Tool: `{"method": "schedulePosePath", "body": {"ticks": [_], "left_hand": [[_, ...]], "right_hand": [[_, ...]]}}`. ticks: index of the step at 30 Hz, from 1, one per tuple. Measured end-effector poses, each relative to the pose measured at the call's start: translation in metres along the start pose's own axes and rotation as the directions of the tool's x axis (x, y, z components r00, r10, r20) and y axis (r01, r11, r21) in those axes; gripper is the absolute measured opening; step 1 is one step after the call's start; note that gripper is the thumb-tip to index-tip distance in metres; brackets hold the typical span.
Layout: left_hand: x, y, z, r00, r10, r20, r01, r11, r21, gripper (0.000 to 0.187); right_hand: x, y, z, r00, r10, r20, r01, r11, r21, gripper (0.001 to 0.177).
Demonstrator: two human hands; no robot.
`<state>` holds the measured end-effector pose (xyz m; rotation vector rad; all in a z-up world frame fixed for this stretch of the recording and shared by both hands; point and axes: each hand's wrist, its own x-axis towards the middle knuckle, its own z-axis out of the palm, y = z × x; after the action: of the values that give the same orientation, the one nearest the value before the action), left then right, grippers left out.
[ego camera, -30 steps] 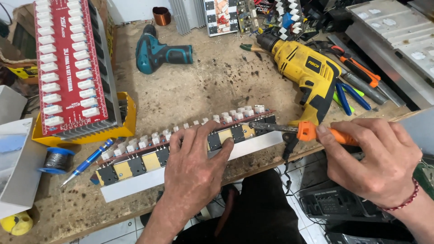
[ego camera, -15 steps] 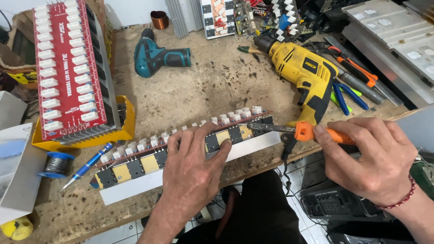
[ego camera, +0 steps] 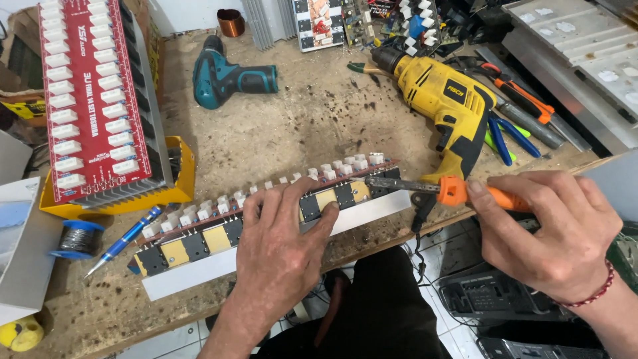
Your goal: The person uses a soldering iron to apply solder to the terminals of a long electronic component mounted on a white base. They hold the component steady with one hand while manipulating the soldering iron with the other.
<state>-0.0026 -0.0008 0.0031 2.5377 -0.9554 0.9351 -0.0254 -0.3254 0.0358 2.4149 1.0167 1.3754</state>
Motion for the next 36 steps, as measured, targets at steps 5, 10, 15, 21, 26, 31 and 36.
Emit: {"method": "schedulePosePath", "body": {"ticks": [5,10,15,21,26,31,36], "left_hand": [[-0.001,0.001,0.003,1.0,-0.006,-0.027,0.007,1.0,0.016,0.034],[-0.003,0.001,0.006,1.0,-0.006,-0.024,0.006,1.0,0.021,0.046],[-0.003,0.003,0.006,0.998,-0.003,-0.07,0.004,1.0,0.021,0.041],[-0.003,0.002,0.006,0.998,-0.006,-0.065,0.007,1.0,0.016,0.043],[-0.002,0.002,0.005,0.999,-0.001,-0.054,0.002,1.0,0.028,0.039],[-0.002,0.002,0.003,0.999,0.004,-0.044,-0.004,1.0,0.007,0.035],[-0.002,0.001,0.003,0.999,0.016,-0.038,-0.016,1.0,-0.001,0.04]], "right_hand": [[-0.003,-0.001,-0.001,1.0,0.002,0.008,-0.002,1.0,0.015,0.024],[-0.016,0.001,0.003,0.999,0.04,-0.004,-0.04,0.998,0.046,0.024],[-0.021,-0.001,0.006,0.999,0.05,-0.012,-0.049,0.997,0.064,0.018],[-0.019,0.0,0.006,1.0,0.021,-0.007,-0.02,0.997,0.071,0.018],[-0.02,-0.001,0.007,0.999,0.037,-0.016,-0.036,0.997,0.067,0.02],[-0.015,-0.005,0.007,0.998,0.055,-0.031,-0.053,0.996,0.078,0.023],[-0.009,-0.007,0.011,0.997,0.032,-0.065,-0.028,0.998,0.061,0.023]]}}
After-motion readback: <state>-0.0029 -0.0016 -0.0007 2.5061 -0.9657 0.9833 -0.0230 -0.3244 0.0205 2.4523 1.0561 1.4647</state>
